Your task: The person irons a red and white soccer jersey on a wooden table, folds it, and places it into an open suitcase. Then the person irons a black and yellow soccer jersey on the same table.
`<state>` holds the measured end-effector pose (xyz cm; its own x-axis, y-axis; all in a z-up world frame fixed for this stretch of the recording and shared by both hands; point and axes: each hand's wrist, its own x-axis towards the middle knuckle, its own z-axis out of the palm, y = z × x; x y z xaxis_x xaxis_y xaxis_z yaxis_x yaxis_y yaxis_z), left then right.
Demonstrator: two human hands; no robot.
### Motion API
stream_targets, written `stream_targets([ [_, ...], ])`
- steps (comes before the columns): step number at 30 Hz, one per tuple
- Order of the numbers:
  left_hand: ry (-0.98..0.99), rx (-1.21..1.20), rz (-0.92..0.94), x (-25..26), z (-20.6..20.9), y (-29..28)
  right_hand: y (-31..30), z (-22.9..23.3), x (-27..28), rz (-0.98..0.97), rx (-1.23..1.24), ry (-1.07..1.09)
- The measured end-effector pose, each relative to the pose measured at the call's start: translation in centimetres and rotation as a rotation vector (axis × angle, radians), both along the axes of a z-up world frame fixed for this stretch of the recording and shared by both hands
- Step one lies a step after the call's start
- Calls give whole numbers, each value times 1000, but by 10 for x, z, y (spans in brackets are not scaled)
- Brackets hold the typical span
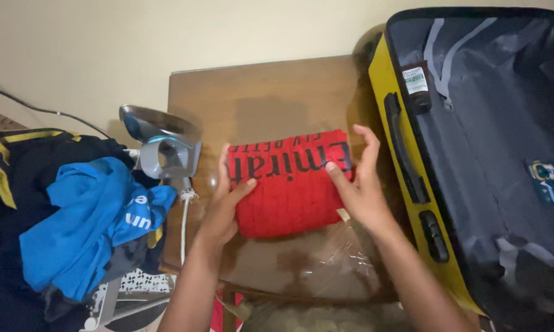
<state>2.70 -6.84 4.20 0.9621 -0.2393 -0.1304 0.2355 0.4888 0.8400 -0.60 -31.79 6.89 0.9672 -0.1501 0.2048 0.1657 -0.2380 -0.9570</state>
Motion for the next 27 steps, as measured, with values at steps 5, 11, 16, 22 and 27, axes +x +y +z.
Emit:
stream_targets([
  [5,-89,-8,-38,-16,37,-4,-6,25,-17,128,-185,-203],
  [11,-159,123,-131,-28,67,-6,-5,49,-59,120,-101,157],
  [16,-111,-34,-219,-34,84,-20,-23,82,-78,115,-214,98],
  [22,-182,-186,-345,-20,95,-55,-63,116,-57,34,-47,248],
  [27,-160,12,-361,4,95,-99,-97,124,-44,-51,56,256],
])
